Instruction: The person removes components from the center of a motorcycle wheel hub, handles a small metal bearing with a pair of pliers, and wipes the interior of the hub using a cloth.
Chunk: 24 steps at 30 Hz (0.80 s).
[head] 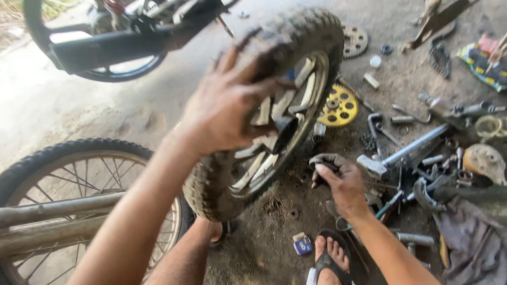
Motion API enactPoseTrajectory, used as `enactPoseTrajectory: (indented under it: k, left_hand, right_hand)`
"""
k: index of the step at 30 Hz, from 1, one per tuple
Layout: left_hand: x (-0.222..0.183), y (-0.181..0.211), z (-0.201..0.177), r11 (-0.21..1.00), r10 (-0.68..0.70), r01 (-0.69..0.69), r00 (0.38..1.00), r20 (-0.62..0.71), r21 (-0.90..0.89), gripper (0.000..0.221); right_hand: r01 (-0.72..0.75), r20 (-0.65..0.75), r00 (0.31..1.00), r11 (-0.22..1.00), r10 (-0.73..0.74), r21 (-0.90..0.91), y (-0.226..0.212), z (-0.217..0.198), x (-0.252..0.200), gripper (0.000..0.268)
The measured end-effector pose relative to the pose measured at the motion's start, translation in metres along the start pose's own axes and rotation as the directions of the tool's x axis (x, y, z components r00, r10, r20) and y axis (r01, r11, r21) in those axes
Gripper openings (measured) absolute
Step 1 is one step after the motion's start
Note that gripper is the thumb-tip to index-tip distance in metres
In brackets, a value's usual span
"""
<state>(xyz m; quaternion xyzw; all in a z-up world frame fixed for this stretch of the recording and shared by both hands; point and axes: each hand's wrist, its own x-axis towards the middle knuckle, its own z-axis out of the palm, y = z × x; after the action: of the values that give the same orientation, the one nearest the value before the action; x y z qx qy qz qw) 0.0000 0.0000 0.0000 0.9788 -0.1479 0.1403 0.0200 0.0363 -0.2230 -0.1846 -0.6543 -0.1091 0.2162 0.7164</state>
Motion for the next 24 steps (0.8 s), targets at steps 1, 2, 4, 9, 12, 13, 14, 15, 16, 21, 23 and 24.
enactPoseTrajectory:
  k: [1, 2, 4, 9, 12, 13, 14, 15, 16, 21, 23, 24]
  left_hand:
    - [0.001, 0.002, 0.0, 1.0, -0.001, 0.001, 1.0, -0.018, 0.017, 0.058]
    - [0.003, 0.004, 0.0, 0.999, 0.036, -0.037, 0.999, 0.022, 0.036, 0.058]
    - [0.002, 0.006, 0.001, 0.996, 0.06, -0.063, 0.997, 0.045, 0.068, 0.059]
    - [0.001, 0.011, -0.001, 0.995, 0.097, -0.097, 0.994, 0.047, 0.005, 0.06]
    - [0.002, 0.011, 0.001, 0.993, 0.118, -0.119, 0.993, -0.019, -0.016, 0.06]
    - [0.001, 0.011, 0.0, 0.993, 0.116, -0.116, 0.993, -0.022, -0.016, 0.06]
    - [0.0, 0.011, 0.0, 0.99, 0.133, -0.136, 0.989, -0.058, -0.042, 0.056]
    - [0.0, 0.012, 0.0, 0.985, 0.152, -0.159, 0.984, -0.09, -0.07, 0.053]
    - [0.0, 0.012, -0.001, 0.985, 0.152, -0.159, 0.984, -0.09, -0.072, 0.053]
    - [-0.002, 0.012, -0.001, 0.976, 0.147, -0.165, 0.981, -0.126, -0.143, 0.04]
    - [-0.002, 0.012, -0.003, 0.974, 0.151, -0.171, 0.979, -0.138, -0.147, 0.039]
    - [-0.002, 0.012, -0.004, 0.973, 0.155, -0.177, 0.977, -0.149, -0.15, 0.038]
  right_hand:
    - [0.023, 0.009, 1.0, 1.0, -0.023, -0.002, -0.017, 0.005, 0.003, 0.013]
    - [0.043, 0.022, 0.999, 0.996, -0.045, 0.083, -0.034, 0.01, 0.005, 0.018]
    - [0.076, 0.052, 0.995, 0.984, -0.086, 0.159, -0.063, 0.021, 0.009, 0.025]
    - [0.069, 0.003, 0.997, 0.956, -0.073, 0.284, -0.108, 0.042, 0.011, 0.037]
    - [0.107, 0.048, 0.989, 0.913, -0.137, 0.393, -0.117, 0.048, 0.009, 0.039]
    - [0.108, 0.05, 0.989, 0.915, -0.138, 0.39, -0.119, 0.051, 0.008, 0.039]
    - [0.095, 0.06, 0.99, 0.915, -0.128, 0.392, -0.121, 0.053, 0.007, 0.039]
    - [0.08, 0.066, 0.991, 0.915, -0.115, 0.395, -0.123, 0.055, 0.005, 0.039]
    - [0.08, 0.064, 0.991, 0.916, -0.114, 0.394, -0.121, 0.055, 0.006, 0.039]
    - [0.097, 0.077, 0.987, 0.9, -0.143, 0.424, -0.114, 0.055, 0.01, 0.05]
    - [0.145, 0.08, 0.977, 0.895, -0.196, 0.422, -0.111, 0.055, 0.012, 0.048]
    - [0.192, 0.082, 0.965, 0.886, -0.248, 0.422, -0.11, 0.056, 0.013, 0.046]
